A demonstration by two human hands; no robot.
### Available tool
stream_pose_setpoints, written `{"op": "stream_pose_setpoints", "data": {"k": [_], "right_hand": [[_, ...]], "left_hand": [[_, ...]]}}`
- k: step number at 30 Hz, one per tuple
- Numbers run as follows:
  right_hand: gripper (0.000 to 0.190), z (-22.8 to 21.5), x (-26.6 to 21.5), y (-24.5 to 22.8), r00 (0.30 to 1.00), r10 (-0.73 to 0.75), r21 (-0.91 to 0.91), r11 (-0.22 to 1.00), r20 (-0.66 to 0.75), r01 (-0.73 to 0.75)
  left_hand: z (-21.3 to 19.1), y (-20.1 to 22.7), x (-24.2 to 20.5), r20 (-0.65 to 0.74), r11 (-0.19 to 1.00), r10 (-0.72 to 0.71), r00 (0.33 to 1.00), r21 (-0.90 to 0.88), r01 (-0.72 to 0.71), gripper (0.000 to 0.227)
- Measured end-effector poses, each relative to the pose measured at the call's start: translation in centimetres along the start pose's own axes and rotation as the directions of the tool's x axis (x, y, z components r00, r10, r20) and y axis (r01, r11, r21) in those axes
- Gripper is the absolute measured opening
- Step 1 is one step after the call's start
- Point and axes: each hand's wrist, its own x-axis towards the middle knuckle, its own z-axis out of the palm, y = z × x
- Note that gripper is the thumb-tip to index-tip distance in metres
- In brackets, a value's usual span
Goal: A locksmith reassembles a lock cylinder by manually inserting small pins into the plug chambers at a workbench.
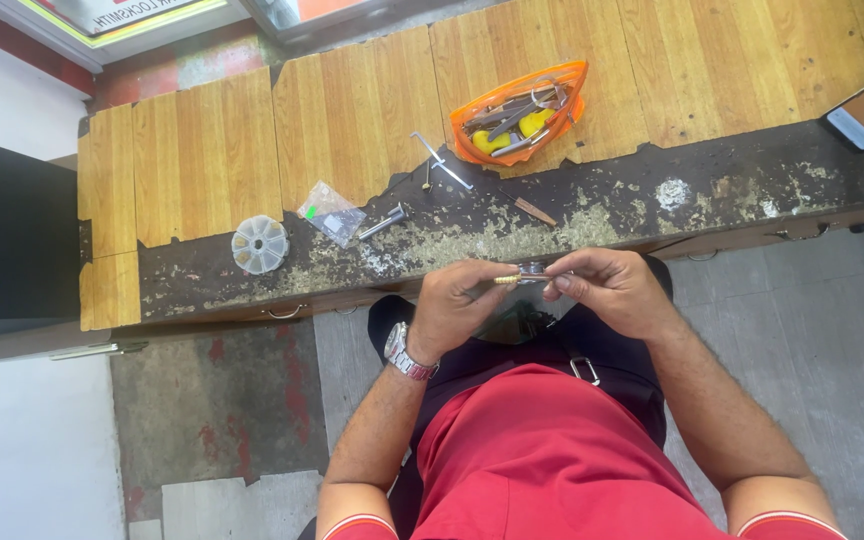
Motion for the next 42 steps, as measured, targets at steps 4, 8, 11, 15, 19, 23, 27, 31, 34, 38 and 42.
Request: {"op": "stream_pose_setpoints", "data": {"k": [4,8,11,15,19,23,27,31,34,38,42], "right_hand": [[0.017,-0.3,0.1,1.8,1.0,-0.004,0.027,1.0,0.009,0.004],[0.02,-0.2,0.2,6.0,0.998,0.06,0.315,0.947,-0.001,-0.057],[0.024,-0.5,0.3,9.3,0.994,0.105,0.512,0.855,-0.019,-0.081],[0.03,-1.2,0.0,9.9,0.995,0.045,0.457,0.89,-0.088,0.0],[0.033,-1.4,-0.3,7.0,0.993,-0.041,0.268,0.961,-0.108,0.068],[0.028,-0.4,-0.7,4.3,0.983,-0.139,-0.116,0.985,-0.121,0.125],[0.025,1.1,-1.1,2.3,0.97,-0.192,-0.35,0.928,-0.147,0.131],[0.024,1.6,-0.9,1.4,0.956,-0.254,-0.48,0.863,-0.144,0.157],[0.022,2.0,-0.7,0.9,0.899,-0.432,-0.639,0.712,-0.072,0.291],[0.019,2.5,0.0,-0.6,0.831,-0.556,-0.705,0.579,0.026,0.41],[0.016,2.8,0.4,-1.7,0.789,-0.603,-0.706,0.509,0.116,0.492]], "left_hand": [[0.1,-0.4,-0.3,0.002,0.998,-0.023,1.0,-0.052,0.023,0.023],[0.9,-1.2,-0.9,-0.039,0.988,-0.08,0.996,-0.133,0.075,0.026],[1.1,-1.0,-0.8,-0.087,0.993,-0.088,0.992,-0.088,0.08,0.024],[0.8,-0.9,-0.6,-0.121,0.995,-0.055,0.991,0.074,0.064,0.02],[1.5,-2.6,-0.9,-0.152,0.981,-0.032,0.988,0.184,0.06,0.018],[1.7,-3.2,-0.8,-0.13,0.971,0.045,0.991,0.238,-0.013,0.02],[1.7,-2.9,-1.0,-0.067,0.962,0.057,0.996,0.269,-0.037,0.023],[1.9,-3.1,-1.4,-0.061,0.949,0.075,0.995,0.312,-0.053,0.02],[1.8,-3.4,-1.6,-0.046,0.944,0.075,0.996,0.325,-0.056,0.018],[1.6,-2.9,-1.4,-0.028,0.931,0.098,0.995,0.356,-0.082,0.017],[1.7,-2.4,-1.3,-0.002,0.913,0.121,0.993,0.392,-0.111,0.017]]}}
